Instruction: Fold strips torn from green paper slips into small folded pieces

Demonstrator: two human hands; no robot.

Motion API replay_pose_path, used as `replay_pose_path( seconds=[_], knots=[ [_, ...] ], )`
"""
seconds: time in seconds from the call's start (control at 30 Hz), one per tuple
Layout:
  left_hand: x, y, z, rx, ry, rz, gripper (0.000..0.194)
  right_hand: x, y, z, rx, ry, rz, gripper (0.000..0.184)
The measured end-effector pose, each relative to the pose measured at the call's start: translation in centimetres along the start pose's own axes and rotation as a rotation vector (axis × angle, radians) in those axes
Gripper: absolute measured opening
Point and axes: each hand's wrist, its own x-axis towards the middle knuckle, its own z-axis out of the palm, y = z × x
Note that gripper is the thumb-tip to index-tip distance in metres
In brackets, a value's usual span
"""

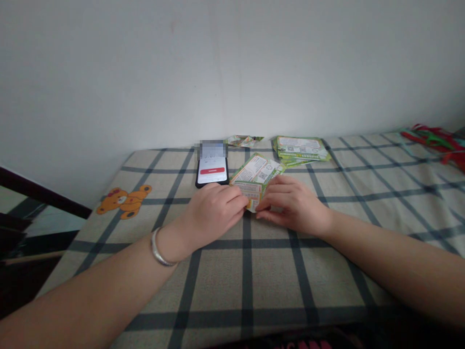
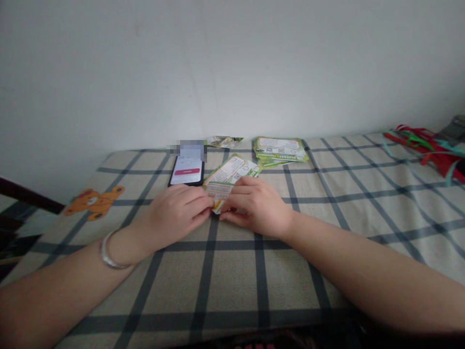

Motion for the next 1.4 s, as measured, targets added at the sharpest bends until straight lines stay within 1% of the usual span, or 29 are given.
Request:
replay_pose_path(
  seconds=[0.1, 0.2, 0.37, 0.47, 0.57, 0.7, 0.77, 0.83, 0.97, 1.1, 1.23, 1.33, 1.4],
  knots=[
    [-0.1, -0.1, 0.0, -0.004, 0.006, 0.011, 0.007, -0.1, 0.3, -0.1, -0.012, -0.023, 0.008, 0.02],
    [-0.3, -0.2, 0.2, -0.027, 0.017, 0.009, 0.006, -0.3, 0.8, -0.2, -0.091, -0.045, 0.027, 0.018],
    [-0.8, -0.4, 0.5, -0.094, 0.046, -0.035, 0.009, -0.6, 1.4, -0.3, -0.133, -0.053, 0.133, 0.016],
    [-1.0, -0.7, 0.7, -0.161, 0.05, -0.056, 0.011, -0.8, 1.7, -0.2, -0.163, -0.037, 0.16, 0.02],
    [-1.0, -0.8, 0.8, -0.205, 0.037, -0.082, 0.013, -0.9, 2.0, -0.2, -0.185, -0.012, 0.174, 0.025],
    [-0.9, -0.9, 0.7, -0.234, 0.016, -0.127, 0.017, -1.1, 2.1, -0.4, -0.162, 0.0, 0.177, 0.021],
    [-1.0, -0.9, 0.7, -0.258, -0.003, -0.164, 0.015, -1.1, 2.0, -0.5, -0.145, 0.001, 0.177, 0.02],
    [-1.0, -1.0, 0.6, -0.288, -0.033, -0.2, 0.015, -1.1, 1.9, -0.6, -0.133, -0.005, 0.175, 0.02],
    [-0.9, -1.2, 0.6, -0.304, -0.046, -0.249, 0.015, -1.1, 1.7, -0.6, -0.133, -0.019, 0.18, 0.021],
    [-0.8, -1.2, 0.6, -0.247, -0.032, -0.241, 0.012, -1.0, 1.6, -0.6, -0.145, -0.02, 0.185, 0.019],
    [-0.6, -1.2, 0.3, -0.23, -0.01, -0.192, 0.007, -0.9, 1.6, -0.7, -0.146, -0.013, 0.172, 0.02],
    [-0.5, -1.2, 0.1, -0.24, 0.003, -0.157, 0.013, -0.8, 1.5, -0.7, -0.131, -0.01, 0.166, 0.014],
    [-0.4, -1.1, 0.0, -0.234, 0.035, -0.165, 0.015, -0.8, 1.5, -0.8, -0.118, -0.01, 0.166, 0.01]
  ],
)
